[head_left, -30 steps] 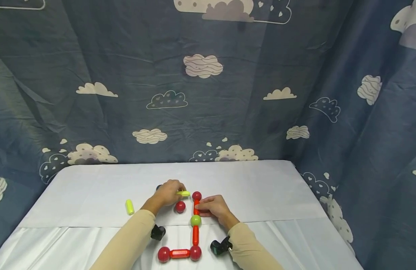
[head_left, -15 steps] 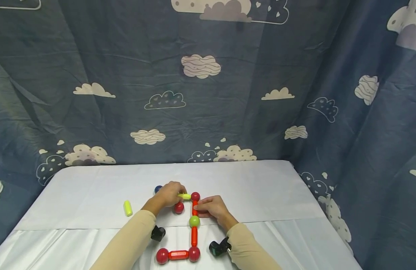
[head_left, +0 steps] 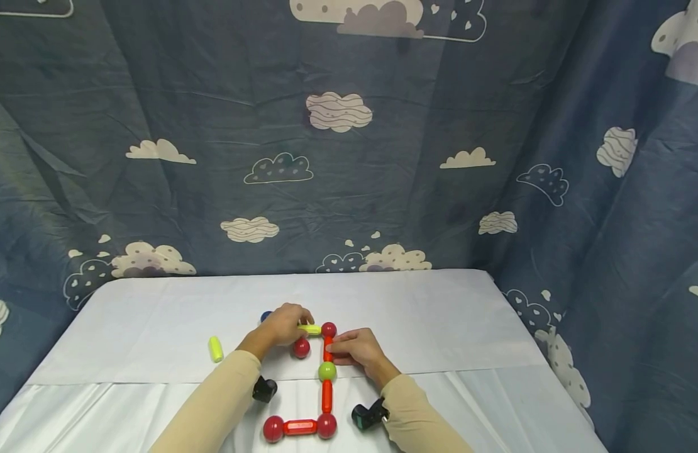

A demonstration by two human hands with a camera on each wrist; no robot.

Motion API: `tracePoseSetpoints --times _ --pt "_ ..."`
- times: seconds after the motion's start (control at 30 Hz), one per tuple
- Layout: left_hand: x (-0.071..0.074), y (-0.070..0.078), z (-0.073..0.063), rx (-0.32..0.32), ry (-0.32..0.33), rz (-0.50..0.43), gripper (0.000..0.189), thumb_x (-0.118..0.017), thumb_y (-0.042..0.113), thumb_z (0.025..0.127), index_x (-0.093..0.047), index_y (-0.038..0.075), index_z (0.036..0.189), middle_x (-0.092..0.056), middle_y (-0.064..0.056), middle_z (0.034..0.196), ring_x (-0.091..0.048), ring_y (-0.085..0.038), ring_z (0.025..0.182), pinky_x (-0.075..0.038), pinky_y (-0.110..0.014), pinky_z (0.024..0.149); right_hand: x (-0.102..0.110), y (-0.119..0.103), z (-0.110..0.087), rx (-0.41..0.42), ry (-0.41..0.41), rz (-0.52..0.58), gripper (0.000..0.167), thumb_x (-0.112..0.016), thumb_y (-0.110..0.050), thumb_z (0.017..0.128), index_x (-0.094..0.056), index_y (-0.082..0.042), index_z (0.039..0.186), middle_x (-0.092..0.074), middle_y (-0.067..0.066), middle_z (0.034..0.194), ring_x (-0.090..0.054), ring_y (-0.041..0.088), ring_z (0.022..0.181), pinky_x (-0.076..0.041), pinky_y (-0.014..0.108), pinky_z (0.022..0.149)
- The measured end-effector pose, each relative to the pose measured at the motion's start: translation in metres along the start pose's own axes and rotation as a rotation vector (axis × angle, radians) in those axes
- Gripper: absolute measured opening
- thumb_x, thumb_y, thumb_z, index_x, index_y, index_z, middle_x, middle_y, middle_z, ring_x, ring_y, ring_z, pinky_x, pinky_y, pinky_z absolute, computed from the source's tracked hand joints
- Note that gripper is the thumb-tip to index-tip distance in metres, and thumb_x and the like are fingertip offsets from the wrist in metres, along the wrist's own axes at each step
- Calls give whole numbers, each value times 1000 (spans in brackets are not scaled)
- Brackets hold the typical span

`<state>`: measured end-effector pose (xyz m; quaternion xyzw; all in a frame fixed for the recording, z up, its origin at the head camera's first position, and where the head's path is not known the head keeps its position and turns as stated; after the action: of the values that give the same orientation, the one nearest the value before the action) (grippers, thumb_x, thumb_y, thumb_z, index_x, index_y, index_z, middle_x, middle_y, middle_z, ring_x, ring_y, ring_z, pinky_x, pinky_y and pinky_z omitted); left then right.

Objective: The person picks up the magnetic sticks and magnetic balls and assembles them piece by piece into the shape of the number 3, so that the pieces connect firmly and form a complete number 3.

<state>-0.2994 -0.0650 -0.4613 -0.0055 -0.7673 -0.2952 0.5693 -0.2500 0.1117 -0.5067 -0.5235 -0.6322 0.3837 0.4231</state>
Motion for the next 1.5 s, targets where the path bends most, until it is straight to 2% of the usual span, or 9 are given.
tracePoseSetpoints --times 0.13,0.3,0.53,0.87,1.0,1.33,1.5 --pt "5 -2 -2 -10 14 -25 24 -72 8 83 -69 10 107 -65 -3 95 -60 -20 91 -49 -39 85 0 -1 -1 -5 5 0 25 -78 -3 77 -69 7 98 -71 11 83 -69 17 71 -56 31 62" --pt "10 -9 -8 2 47 -61 20 -71 11 85 -70 10 105 -64 -1 91 -58 -16 83 -49 -36 78 -1 -1 -1 -9 8 -1 26 -79 -5 76 -70 6 98 -71 11 84 -70 18 72 -56 31 62" --pt "13 -14 -21 -34 94 -68 16 -72 15 85 -71 10 101 -63 2 86 -54 -13 77 -47 -32 73 0 1 1 -9 -3 16 26 -79 -3 75 -69 7 98 -71 12 83 -70 19 72 -56 31 62" --pt "0 -9 -36 -55 93 -156 21 -75 18 83 -70 10 102 -62 -1 90 -54 -14 79 -47 -32 71 1 0 2 -21 2 7 25 -79 -4 76 -69 6 98 -71 12 84 -70 18 71 -56 31 63" --pt "-6 -6 -42 -42 77 -181 20 -75 20 84 -69 12 101 -60 2 90 -52 -14 79 -46 -32 71 0 1 2 -8 -7 8 26 -79 -4 76 -69 6 98 -71 12 83 -69 17 71 -56 31 63" --pt "-19 -8 -48 -31 100 -154 31 -79 27 79 -68 15 106 -56 3 85 -49 -14 79 -44 -32 68 0 1 1 -11 4 -4 26 -79 -5 77 -69 6 99 -71 11 83 -70 18 72 -56 31 63" --pt "-22 -9 -50 -19 97 -163 31 -78 20 79 -67 15 108 -55 3 86 -51 -15 80 -45 -33 71 0 1 1 -12 6 -10 25 -79 -5 77 -69 5 98 -71 10 82 -69 17 72 -56 31 63"
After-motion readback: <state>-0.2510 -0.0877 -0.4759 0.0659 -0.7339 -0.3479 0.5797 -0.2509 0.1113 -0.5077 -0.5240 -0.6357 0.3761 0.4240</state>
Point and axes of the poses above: each hand's wrist, its own z-axis towards the middle knuckle, its own x-axis out of the back of the hand, y = z × x, the point moved 3 cm from there along z, towards the middle knuckle
